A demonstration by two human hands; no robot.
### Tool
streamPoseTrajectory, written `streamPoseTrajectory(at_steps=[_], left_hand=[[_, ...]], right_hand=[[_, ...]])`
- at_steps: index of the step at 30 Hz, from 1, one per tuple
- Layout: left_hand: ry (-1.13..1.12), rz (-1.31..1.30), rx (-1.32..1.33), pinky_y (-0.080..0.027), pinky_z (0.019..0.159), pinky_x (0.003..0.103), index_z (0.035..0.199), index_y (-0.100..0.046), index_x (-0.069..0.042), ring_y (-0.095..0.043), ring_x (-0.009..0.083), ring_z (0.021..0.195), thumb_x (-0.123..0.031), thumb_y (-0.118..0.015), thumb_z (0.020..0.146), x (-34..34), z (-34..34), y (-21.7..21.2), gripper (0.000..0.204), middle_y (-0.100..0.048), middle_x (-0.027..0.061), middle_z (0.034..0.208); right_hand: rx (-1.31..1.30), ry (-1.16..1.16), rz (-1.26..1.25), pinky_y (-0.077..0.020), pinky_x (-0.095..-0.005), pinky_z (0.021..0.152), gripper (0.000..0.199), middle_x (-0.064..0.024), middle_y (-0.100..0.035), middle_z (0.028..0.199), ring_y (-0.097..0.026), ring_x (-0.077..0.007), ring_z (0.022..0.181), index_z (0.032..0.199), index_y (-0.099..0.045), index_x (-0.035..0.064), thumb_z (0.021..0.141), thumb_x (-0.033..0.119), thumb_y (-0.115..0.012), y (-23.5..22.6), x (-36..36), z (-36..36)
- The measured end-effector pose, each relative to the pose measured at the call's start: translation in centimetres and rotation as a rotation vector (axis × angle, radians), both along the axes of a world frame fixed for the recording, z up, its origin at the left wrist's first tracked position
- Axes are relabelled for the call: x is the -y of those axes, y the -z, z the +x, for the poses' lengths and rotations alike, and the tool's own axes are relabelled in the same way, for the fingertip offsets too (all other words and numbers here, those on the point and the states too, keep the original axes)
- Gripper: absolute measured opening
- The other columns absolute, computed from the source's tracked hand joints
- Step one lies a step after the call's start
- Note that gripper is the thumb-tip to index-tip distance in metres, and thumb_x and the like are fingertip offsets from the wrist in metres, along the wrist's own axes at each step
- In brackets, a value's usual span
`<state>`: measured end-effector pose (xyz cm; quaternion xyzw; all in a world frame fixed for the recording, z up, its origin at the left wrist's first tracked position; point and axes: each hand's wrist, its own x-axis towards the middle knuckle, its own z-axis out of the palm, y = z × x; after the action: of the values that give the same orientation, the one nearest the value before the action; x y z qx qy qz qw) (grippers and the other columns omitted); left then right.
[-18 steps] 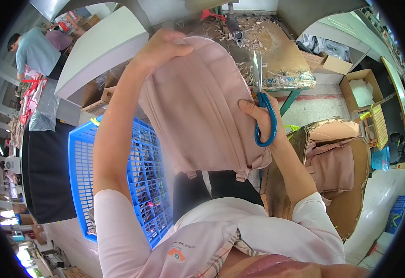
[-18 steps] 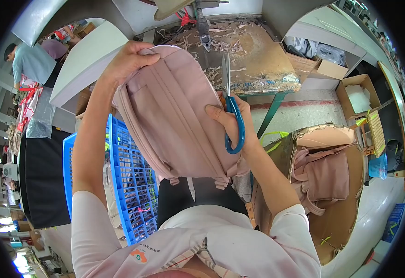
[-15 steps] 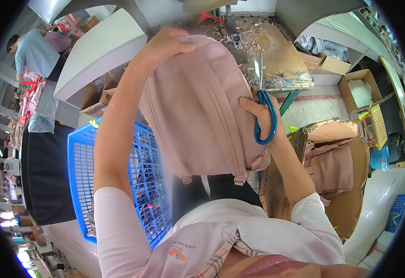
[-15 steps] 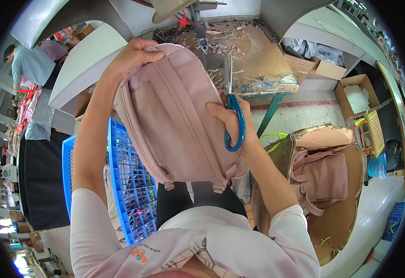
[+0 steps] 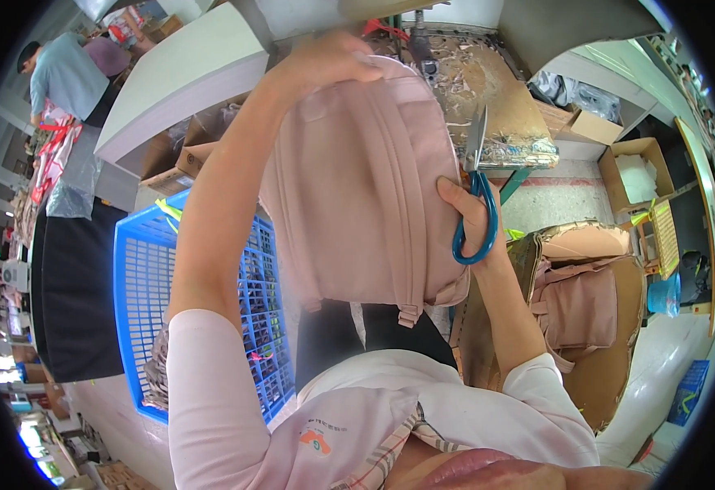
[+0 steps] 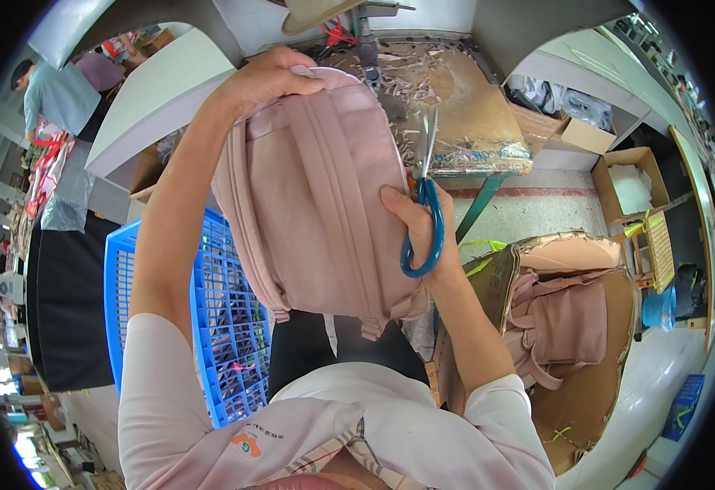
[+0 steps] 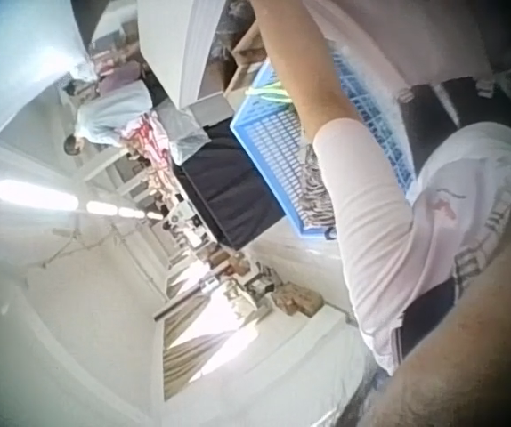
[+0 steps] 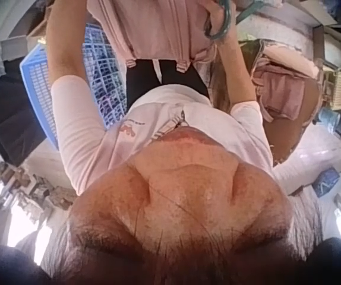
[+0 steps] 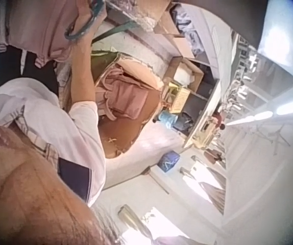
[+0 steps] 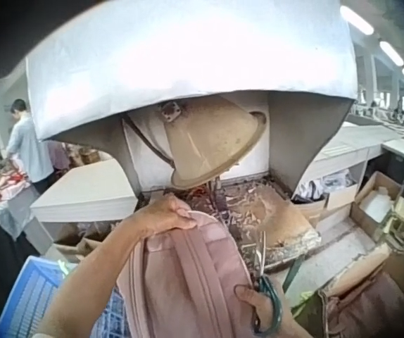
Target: Trimming excess threads and inspecting backpacks at a factory workbench.
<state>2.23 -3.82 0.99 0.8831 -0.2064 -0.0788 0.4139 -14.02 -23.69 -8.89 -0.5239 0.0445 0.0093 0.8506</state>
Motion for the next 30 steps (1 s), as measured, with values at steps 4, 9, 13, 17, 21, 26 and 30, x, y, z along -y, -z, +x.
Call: streamPoseTrajectory(at_steps=[4,9,13,17,21,26,30], left_hand=[[0.119,0.111,-0.057,-0.042,0.075,0.025,0.112,-0.049,0.003,-0.052,0.0136,0.087,-0.020,-0.064,0.073,-1.0,-1.1,1.1,0.048,-0.056,0.0097,0.097],[-0.144,-0.616,0.324,-0.043,0.076,0.028,0.117,-0.046,-0.002,-0.054,0.0174,0.091,-0.032,-0.050,0.084,-6.1,-10.0,3.5,0.045,-0.054,0.0101,0.108],[-0.581,-1.049,-0.164,-0.036,0.089,0.031,0.120,-0.042,-0.001,-0.050,0.0175,0.102,-0.033,-0.047,0.086,-12.6,-15.8,15.2,0.048,-0.051,0.0089,0.114],[-0.559,-1.084,-0.181,-0.041,0.081,0.027,0.112,-0.051,-0.001,-0.054,0.0138,0.092,-0.023,-0.055,0.081,-12.0,-20.1,17.0,0.037,-0.057,0.0052,0.102],[-0.609,-0.924,0.049,-0.045,0.070,0.023,0.102,-0.058,-0.001,-0.057,0.0097,0.076,-0.013,-0.065,0.073,-14.5,-20.6,11.7,0.032,-0.061,0.0014,0.088],[-0.459,-0.755,0.075,-0.045,0.067,0.023,0.094,-0.062,-0.001,-0.056,0.0089,0.070,-0.013,-0.069,0.068,-17.0,-20.8,5.3,0.029,-0.063,0.0030,0.084],[-0.325,-0.541,-0.070,-0.043,0.063,0.021,0.086,-0.063,0.000,-0.053,0.0057,0.069,-0.008,-0.068,0.067,-18.0,-20.6,3.9,0.022,-0.061,-0.0009,0.077]], right_hand=[[-0.027,0.002,-0.046,-0.0431,-0.0223,0.065,0.030,-0.0049,-0.059,0.081,-0.054,-0.0107,0.070,0.097,-0.054,-0.0026,0.071,0.007,-0.063,1.4,-0.5,-1.7],[0.177,0.078,-0.024,-0.0396,-0.0185,0.066,0.042,-0.0034,-0.058,0.084,-0.053,-0.0078,0.074,0.107,-0.049,-0.0014,0.068,0.008,-0.064,3.1,0.3,-4.4],[0.264,0.015,0.065,-0.0421,-0.0247,0.074,0.050,-0.0073,-0.058,0.092,-0.055,-0.0142,0.081,0.108,-0.047,-0.0027,0.066,0.012,-0.069,3.7,-0.8,-5.1],[0.282,0.124,0.116,-0.0416,-0.0276,0.079,0.054,-0.0077,-0.057,0.095,-0.055,-0.0166,0.084,0.109,-0.046,-0.0025,0.066,0.017,-0.072,4.4,-2.8,-5.5],[0.325,0.034,-0.267,-0.0434,-0.0221,0.069,0.034,-0.0052,-0.059,0.084,-0.056,-0.0128,0.074,0.099,-0.052,-0.0002,0.070,0.006,-0.068,6.8,-2.8,-6.7],[0.259,-0.190,-0.143,-0.0425,-0.0212,0.051,0.028,-0.0032,-0.058,0.074,-0.053,-0.0096,0.060,0.098,-0.052,-0.0009,0.073,0.004,-0.064,4.7,-2.7,-8.1],[0.350,-0.146,-0.399,-0.0355,-0.0162,0.054,0.044,0.0015,-0.052,0.073,-0.046,-0.0048,0.062,0.109,-0.049,0.0046,0.072,0.018,-0.069,1.6,0.7,-7.0]])
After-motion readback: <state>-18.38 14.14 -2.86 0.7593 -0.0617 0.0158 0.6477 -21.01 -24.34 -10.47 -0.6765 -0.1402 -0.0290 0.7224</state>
